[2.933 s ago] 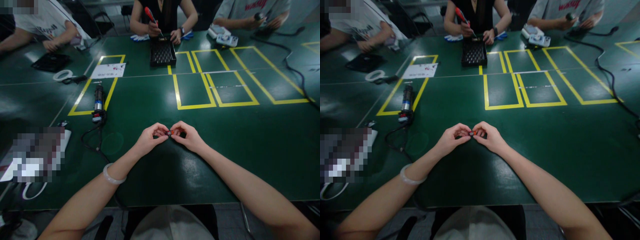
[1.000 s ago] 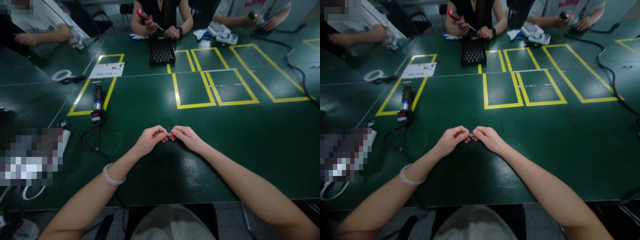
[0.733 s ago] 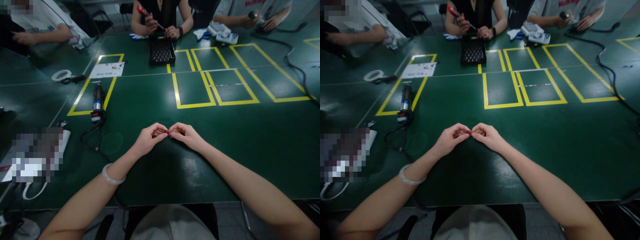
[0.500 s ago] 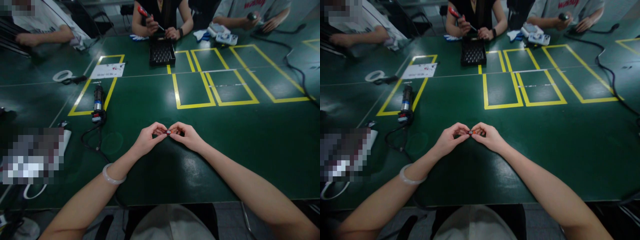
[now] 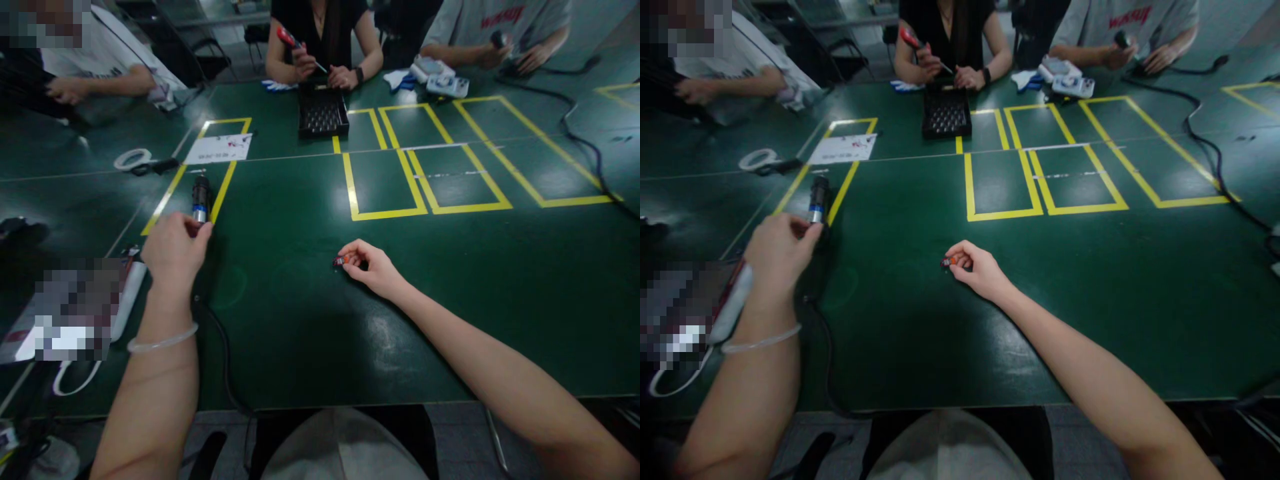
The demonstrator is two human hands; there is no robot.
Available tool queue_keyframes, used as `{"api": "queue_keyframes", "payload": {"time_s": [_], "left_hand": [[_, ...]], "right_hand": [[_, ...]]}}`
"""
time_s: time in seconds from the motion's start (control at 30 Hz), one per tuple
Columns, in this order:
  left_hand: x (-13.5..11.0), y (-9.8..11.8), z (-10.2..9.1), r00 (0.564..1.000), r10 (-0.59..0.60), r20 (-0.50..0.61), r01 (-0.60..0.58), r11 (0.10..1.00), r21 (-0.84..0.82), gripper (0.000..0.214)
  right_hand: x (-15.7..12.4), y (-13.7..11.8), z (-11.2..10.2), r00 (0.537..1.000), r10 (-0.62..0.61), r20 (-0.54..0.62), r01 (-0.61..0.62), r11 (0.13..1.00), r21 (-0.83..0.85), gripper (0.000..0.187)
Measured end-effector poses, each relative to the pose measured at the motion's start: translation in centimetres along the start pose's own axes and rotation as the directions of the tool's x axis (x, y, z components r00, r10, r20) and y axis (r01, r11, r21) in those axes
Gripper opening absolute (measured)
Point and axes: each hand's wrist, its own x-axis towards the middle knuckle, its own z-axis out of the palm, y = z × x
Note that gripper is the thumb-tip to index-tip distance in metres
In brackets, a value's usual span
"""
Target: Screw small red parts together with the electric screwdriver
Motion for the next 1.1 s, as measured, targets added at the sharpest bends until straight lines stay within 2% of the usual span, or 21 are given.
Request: {"api": "queue_keyframes", "payload": {"time_s": [0.07,0.13,0.23,0.37,0.47,0.57,0.73,0.83,1.0,1.1], "left_hand": [[0.3,-2.5,-0.4,0.978,-0.17,0.119,0.156,0.981,0.12,0.08],[0.3,-3.9,-0.6,0.931,-0.259,0.258,0.207,0.955,0.214,0.099],[0.1,-3.6,-0.4,0.888,-0.244,0.39,0.124,0.943,0.308,0.104],[-0.3,-0.6,0.2,0.874,-0.164,0.458,-0.016,0.931,0.364,0.083],[-1.0,2.0,0.8,0.905,-0.081,0.417,-0.094,0.919,0.382,0.068],[-2.2,4.6,1.2,0.923,0.011,0.385,-0.167,0.912,0.374,0.062],[-5.3,8.4,0.9,0.898,0.184,0.4,-0.31,0.91,0.277,0.059],[-7.5,10.4,0.9,0.853,0.318,0.414,-0.422,0.887,0.188,0.056],[-10.5,12.4,1.1,0.717,0.597,0.36,-0.609,0.788,-0.091,0.046],[-11.7,13.1,1.2,0.655,0.693,0.302,-0.664,0.718,-0.208,0.041]], "right_hand": [[0.0,0.1,0.0,1.0,-0.012,-0.002,0.012,1.0,0.023,0.02],[0.0,0.3,0.0,1.0,-0.018,-0.002,0.018,0.999,0.035,0.02],[-0.1,0.3,0.1,1.0,-0.002,-0.004,0.002,0.999,0.044,0.018],[0.0,0.2,0.0,1.0,0.028,-0.009,-0.027,0.998,0.059,0.017],[0.0,0.0,0.1,0.999,0.042,-0.011,-0.042,0.997,0.072,0.017],[-0.1,0.0,0.1,0.999,0.05,-0.009,-0.049,0.996,0.069,0.017],[0.0,0.0,0.2,0.999,0.008,-0.034,-0.009,0.999,-0.038,0.014],[0.0,0.0,0.1,0.997,-0.027,-0.072,0.018,0.991,-0.131,0.013],[-0.1,-0.1,0.0,0.993,-0.102,-0.062,0.081,0.958,-0.274,0.013],[-0.2,-0.4,0.1,0.99,-0.135,-0.039,0.116,0.939,-0.322,0.015]]}}
